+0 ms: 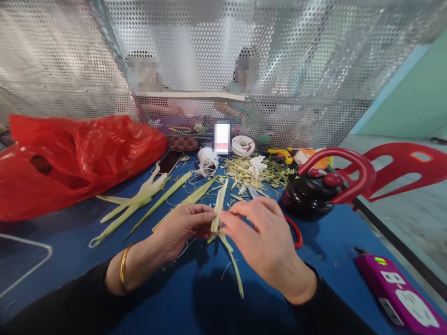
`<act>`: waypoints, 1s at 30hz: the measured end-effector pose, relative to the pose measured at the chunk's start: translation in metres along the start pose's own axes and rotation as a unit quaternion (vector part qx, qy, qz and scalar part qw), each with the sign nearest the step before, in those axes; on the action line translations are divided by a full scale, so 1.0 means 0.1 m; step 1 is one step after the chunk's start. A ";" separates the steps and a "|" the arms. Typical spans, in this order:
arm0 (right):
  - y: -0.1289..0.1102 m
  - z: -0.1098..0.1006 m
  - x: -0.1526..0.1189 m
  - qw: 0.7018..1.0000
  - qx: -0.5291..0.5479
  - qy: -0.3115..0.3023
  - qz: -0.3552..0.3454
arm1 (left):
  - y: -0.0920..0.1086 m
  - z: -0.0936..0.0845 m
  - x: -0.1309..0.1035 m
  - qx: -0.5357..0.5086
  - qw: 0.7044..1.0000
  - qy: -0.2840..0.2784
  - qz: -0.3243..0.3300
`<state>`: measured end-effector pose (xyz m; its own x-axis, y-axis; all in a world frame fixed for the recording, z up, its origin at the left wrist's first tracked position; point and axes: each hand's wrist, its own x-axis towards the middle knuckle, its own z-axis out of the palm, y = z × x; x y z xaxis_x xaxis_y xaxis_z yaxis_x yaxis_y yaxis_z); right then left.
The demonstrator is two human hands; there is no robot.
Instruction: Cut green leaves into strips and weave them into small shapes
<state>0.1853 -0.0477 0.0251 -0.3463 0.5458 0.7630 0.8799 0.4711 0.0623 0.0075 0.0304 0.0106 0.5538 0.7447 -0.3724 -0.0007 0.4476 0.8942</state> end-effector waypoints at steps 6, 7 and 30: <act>-0.09 0.18 -0.23 0.997 0.031 -0.045 -0.061 | -0.08 0.05 -0.02 -0.070 0.997 -0.008 -0.023; -0.09 0.19 -0.24 0.996 0.029 -0.048 -0.069 | -0.09 0.06 -0.02 -0.078 0.997 -0.010 -0.028; -0.19 0.17 -0.16 0.987 0.131 -0.039 0.080 | -0.12 0.12 -0.05 -0.038 0.999 0.015 0.019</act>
<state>0.1685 -0.0531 0.0009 -0.2417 0.6748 0.6973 0.8144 0.5317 -0.2324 0.0148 0.0158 0.0047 0.5268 0.7758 -0.3472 -0.0855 0.4548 0.8865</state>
